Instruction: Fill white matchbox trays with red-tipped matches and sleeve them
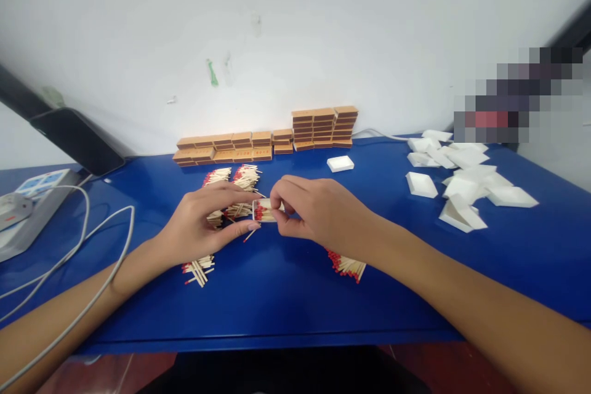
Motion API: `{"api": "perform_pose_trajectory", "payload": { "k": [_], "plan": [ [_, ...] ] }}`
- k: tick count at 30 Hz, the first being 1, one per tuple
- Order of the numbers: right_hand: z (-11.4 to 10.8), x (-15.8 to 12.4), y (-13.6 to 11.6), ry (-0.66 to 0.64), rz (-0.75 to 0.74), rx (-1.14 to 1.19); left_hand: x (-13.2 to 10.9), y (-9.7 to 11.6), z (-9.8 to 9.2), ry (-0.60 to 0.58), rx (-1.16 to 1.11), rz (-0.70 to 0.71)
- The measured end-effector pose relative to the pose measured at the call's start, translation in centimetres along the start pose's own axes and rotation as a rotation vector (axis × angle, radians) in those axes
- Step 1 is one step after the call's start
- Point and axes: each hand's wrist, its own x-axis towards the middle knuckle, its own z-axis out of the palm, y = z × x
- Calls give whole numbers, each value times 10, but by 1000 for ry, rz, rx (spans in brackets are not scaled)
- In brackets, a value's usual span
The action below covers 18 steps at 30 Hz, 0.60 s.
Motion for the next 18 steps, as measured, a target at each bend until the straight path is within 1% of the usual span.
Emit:
{"api": "perform_pose_trajectory", "payload": {
  "k": [6,12,18],
  "plan": [
    [1,1,1,21,3,8,1,1,0,1,11,12],
    [-1,0,1,-5,22,-17,1,2,0,13,2,18],
    [0,0,0,-46,32,17,0,2,1,14,5,33]
  ]
}}
